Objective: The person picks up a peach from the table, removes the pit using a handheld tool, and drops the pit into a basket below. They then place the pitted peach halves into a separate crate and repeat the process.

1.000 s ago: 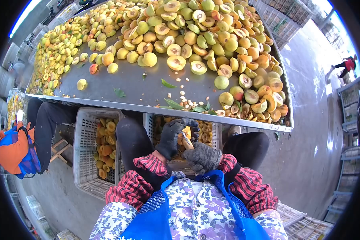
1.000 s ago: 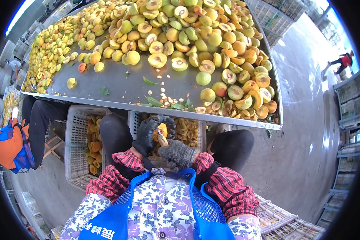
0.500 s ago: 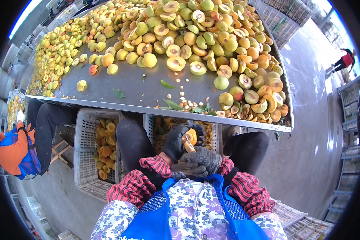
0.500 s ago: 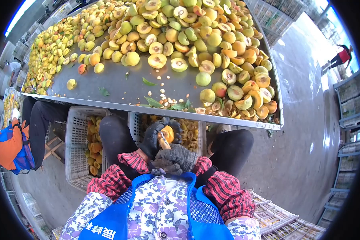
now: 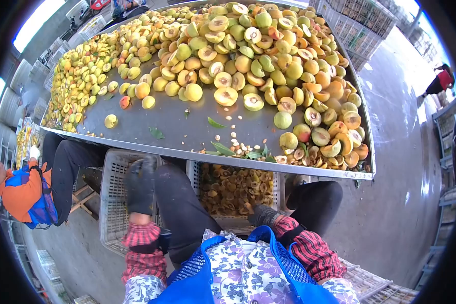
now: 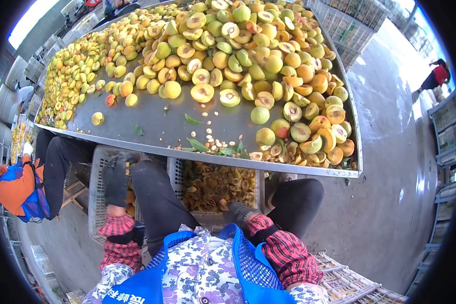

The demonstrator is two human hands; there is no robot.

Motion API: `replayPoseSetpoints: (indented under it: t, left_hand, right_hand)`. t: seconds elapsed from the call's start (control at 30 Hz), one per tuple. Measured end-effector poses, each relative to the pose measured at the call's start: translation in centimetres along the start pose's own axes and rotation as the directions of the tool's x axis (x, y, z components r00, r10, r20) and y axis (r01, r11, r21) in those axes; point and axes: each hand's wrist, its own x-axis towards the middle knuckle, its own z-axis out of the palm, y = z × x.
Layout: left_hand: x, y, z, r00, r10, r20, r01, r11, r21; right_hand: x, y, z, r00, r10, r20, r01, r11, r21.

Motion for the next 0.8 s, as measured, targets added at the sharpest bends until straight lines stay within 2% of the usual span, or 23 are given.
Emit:
replayPoseSetpoints:
  t: [0.03,0.1,0.13,0.2,0.3,0.37,0.43,0.5,0.53,0.57,0.63,0.7,0.73,0.8]
  left_hand:
    - [0.8,-1.3,-1.3,0.992,-0.113,0.056,0.110,0.993,0.043]
    - [2.2,-3.3,-2.0,0.985,-0.110,0.135,0.063,0.948,0.312]
    - [3.4,-3.6,-1.4,0.988,-0.067,0.141,0.019,0.948,0.318]
    - [6.5,-1.7,0.7,0.985,-0.030,0.171,0.034,0.999,-0.022]
    - [12.1,1.0,7.0,0.960,0.060,0.275,0.077,0.884,-0.461]
    - [15.7,4.0,11.3,0.895,0.102,0.435,0.054,0.942,-0.332]
    - [18.3,4.7,17.3,0.873,0.274,0.404,-0.120,0.922,-0.368]
    - [18.6,6.7,19.6,0.811,0.220,0.542,-0.127,0.971,-0.204]
    - [18.5,7.5,20.6,0.798,0.250,0.548,-0.259,0.964,-0.063]
    - [18.4,7.6,21.3,0.802,0.283,0.527,-0.207,0.958,-0.200]
    - [18.5,7.2,21.9,0.800,0.205,0.563,-0.141,0.978,-0.156]
    - [17.5,6.8,21.6,0.821,0.138,0.554,0.047,0.951,-0.307]
    - [17.0,6.6,21.1,0.831,0.102,0.547,0.136,0.916,-0.378]
    - [15.4,6.8,19.0,0.771,0.049,0.635,0.404,0.734,-0.546]
  right_hand:
    - [-0.4,-1.0,-0.8,1.000,0.020,0.011,-0.020,0.999,0.034]
    - [-1.0,-3.3,-2.6,0.998,0.056,0.028,-0.059,0.992,0.107]
    - [-0.6,-3.4,-2.7,0.996,0.078,0.041,-0.082,0.991,0.110]
    - [0.0,-3.1,-2.3,0.989,0.129,0.070,-0.136,0.984,0.112]
    - [0.0,-2.6,-2.1,0.993,0.118,0.001,-0.117,0.981,0.156]
    - [0.3,-1.5,-1.5,0.993,0.114,0.019,-0.116,0.980,0.162]
    - [0.5,-0.9,-1.7,0.986,0.162,0.046,-0.167,0.974,0.155]
    - [-0.5,-2.2,-3.3,0.985,0.170,0.029,-0.173,0.967,0.186]
    - [-1.0,-3.0,-4.4,0.988,0.154,0.032,-0.157,0.964,0.216]
    - [-1.2,-3.4,-5.0,0.990,0.139,0.035,-0.143,0.959,0.246]
    - [-0.7,-3.2,-4.9,0.980,0.194,0.040,-0.198,0.955,0.221]
    - [-0.2,-3.1,-4.3,0.970,0.235,0.060,-0.242,0.948,0.206]
    - [-0.3,-3.1,-4.4,0.973,0.227,0.047,-0.232,0.951,0.203]
    - [-1.4,-4.5,-5.7,0.978,0.208,0.016,-0.207,0.958,0.198]
